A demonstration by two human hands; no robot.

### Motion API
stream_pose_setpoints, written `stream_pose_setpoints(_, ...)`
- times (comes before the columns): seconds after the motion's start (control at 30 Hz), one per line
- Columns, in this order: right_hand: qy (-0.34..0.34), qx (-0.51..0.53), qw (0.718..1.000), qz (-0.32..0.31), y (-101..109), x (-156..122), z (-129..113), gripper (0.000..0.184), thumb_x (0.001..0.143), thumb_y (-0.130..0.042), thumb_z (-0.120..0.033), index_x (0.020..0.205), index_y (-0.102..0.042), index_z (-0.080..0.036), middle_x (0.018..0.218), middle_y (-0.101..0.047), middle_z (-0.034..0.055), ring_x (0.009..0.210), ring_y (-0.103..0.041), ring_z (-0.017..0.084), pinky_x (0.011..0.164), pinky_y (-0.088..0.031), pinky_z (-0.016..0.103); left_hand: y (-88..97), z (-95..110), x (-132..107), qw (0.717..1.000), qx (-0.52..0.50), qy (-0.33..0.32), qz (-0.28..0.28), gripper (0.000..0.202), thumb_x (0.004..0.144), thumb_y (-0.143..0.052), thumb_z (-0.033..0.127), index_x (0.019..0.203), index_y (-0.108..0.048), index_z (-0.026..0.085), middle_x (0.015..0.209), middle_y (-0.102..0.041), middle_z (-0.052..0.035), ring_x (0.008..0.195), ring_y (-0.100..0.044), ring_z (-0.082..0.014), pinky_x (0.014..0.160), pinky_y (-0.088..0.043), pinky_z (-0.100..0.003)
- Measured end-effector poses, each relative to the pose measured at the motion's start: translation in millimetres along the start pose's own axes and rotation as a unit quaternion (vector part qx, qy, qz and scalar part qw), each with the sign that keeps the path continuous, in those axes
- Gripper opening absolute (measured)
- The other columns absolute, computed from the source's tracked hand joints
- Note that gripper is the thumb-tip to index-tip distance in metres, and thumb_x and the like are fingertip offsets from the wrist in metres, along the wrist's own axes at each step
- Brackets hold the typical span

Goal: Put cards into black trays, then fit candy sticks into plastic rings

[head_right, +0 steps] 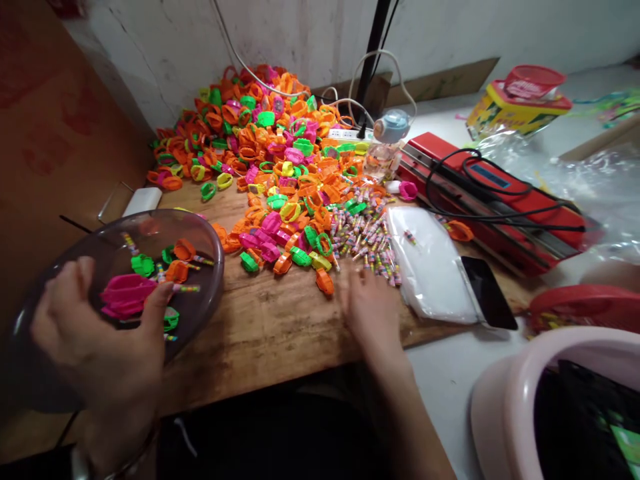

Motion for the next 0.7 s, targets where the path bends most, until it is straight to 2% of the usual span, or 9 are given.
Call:
stream_pose_setpoints(0.03,-0.037,-0.036,0.999,-0.014,-9,2,15,0.036,0.095,-0.038,-0.025,0.118,-0.06,-0.007,0.09,-0.065,0.0186,0.079,-0.058,0.028,0.069,-0.041,0.037,-9.2,2,1,0.998,0.033,-0.056,0.0,0.07,0.084,-0.063,0.021,0.147,-0.033,0.027,0.152,-0.038,-0.0031,0.145,-0.02,-0.0333,0.12,-0.01,-0.055)
stream_pose_setpoints(0.07,-0.054,-0.053,0.997,-0.032,-20,3,27,0.033,0.094,-0.037,-0.02,0.113,-0.061,-0.007,0.088,-0.065,0.0188,0.079,-0.058,0.028,0.069,-0.041,0.037,-24.9,3,-1,0.993,0.047,-0.106,-0.036,0.063,0.085,-0.057,0.014,0.145,-0.037,0.023,0.149,-0.043,-0.0065,0.142,-0.028,-0.0321,0.119,-0.017,-0.053)
stream_pose_setpoints(0.13,-0.058,-0.057,0.995,-0.059,-38,3,38,0.029,0.092,-0.037,-0.014,0.107,-0.062,-0.008,0.088,-0.065,0.0186,0.082,-0.058,0.028,0.07,-0.041,0.036,-69.3,4,-9,0.969,0.014,-0.151,-0.194,0.057,0.083,-0.04,0.002,0.138,-0.046,0.012,0.139,-0.053,-0.0144,0.134,-0.044,-0.028,0.114,-0.032,-0.046)
stream_pose_setpoints(0.2,-0.06,-0.031,0.996,-0.053,-50,-1,38,0.029,0.092,-0.036,-0.013,0.104,-0.062,-0.008,0.088,-0.063,0.0188,0.084,-0.057,0.028,0.072,-0.041,0.037,-111.5,-1,-13,0.965,0.027,-0.075,-0.249,0.057,0.079,-0.032,-0.003,0.133,-0.049,0.001,0.137,-0.052,-0.0238,0.135,-0.043,-0.0305,0.112,-0.033,-0.047)
stream_pose_setpoints(0.3,-0.087,0.049,0.995,0.004,-56,-7,32,0.03,0.092,-0.033,-0.015,0.102,-0.061,-0.009,0.092,-0.061,0.019,0.087,-0.056,0.029,0.076,-0.044,0.041,-145.7,-12,-9,0.972,0.057,0.024,-0.226,0.056,0.079,-0.024,-0.005,0.128,-0.05,-0.005,0.137,-0.047,-0.0325,0.137,-0.037,-0.0361,0.11,-0.029,-0.057)
stream_pose_setpoints(0.37,-0.088,0.132,0.986,0.041,-55,-10,29,0.029,0.091,-0.034,-0.018,0.105,-0.059,-0.011,0.095,-0.059,0.0173,0.089,-0.056,0.028,0.079,-0.045,0.043,-147.5,-17,-5,0.973,0.055,0.034,-0.222,0.052,0.081,-0.023,-0.003,0.122,-0.054,-0.004,0.129,-0.051,-0.0338,0.133,-0.041,-0.0394,0.105,-0.03,-0.063)
stream_pose_setpoints(0.47,-0.065,0.234,0.968,0.059,-49,-13,20,0.029,0.089,-0.036,-0.021,0.107,-0.058,-0.015,0.095,-0.061,0.0134,0.089,-0.058,0.025,0.081,-0.048,0.041,-135.6,-21,-8,0.969,0.036,0.02,-0.242,0.031,0.085,-0.039,0.006,0.1,-0.066,0.006,0.107,-0.062,-0.0258,0.121,-0.048,-0.041,0.101,-0.033,-0.063)
stream_pose_setpoints(0.6,-0.058,0.414,0.909,0.009,-40,-12,-1,0.028,0.091,-0.039,-0.025,0.111,-0.056,-0.017,0.099,-0.066,0.0105,0.091,-0.062,0.021,0.082,-0.051,0.037,-126.5,-18,-25,0.958,-0.029,-0.006,-0.284,0.001,0.08,-0.064,0.018,0.079,-0.064,0.018,0.096,-0.064,-0.0113,0.101,-0.058,-0.0296,0.096,-0.044,-0.046)
stream_pose_setpoints(0.7,-0.067,0.49,0.868,-0.029,-32,-8,-16,0.026,0.092,-0.039,-0.027,0.108,-0.058,-0.019,0.096,-0.066,0.0075,0.089,-0.063,0.019,0.08,-0.053,0.034,-124.9,-9,-35,0.942,-0.131,0.001,-0.308,0.006,0.082,-0.065,0.024,0.079,-0.062,0.019,0.095,-0.065,-0.0061,0.089,-0.062,-0.0204,0.084,-0.049,-0.032)
Point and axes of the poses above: each hand's wrist, its own x-axis towards the middle knuckle, its own y-axis out of the back of the hand, z = x × y, the point moved 2 cm from there along x, towards the middle knuckle
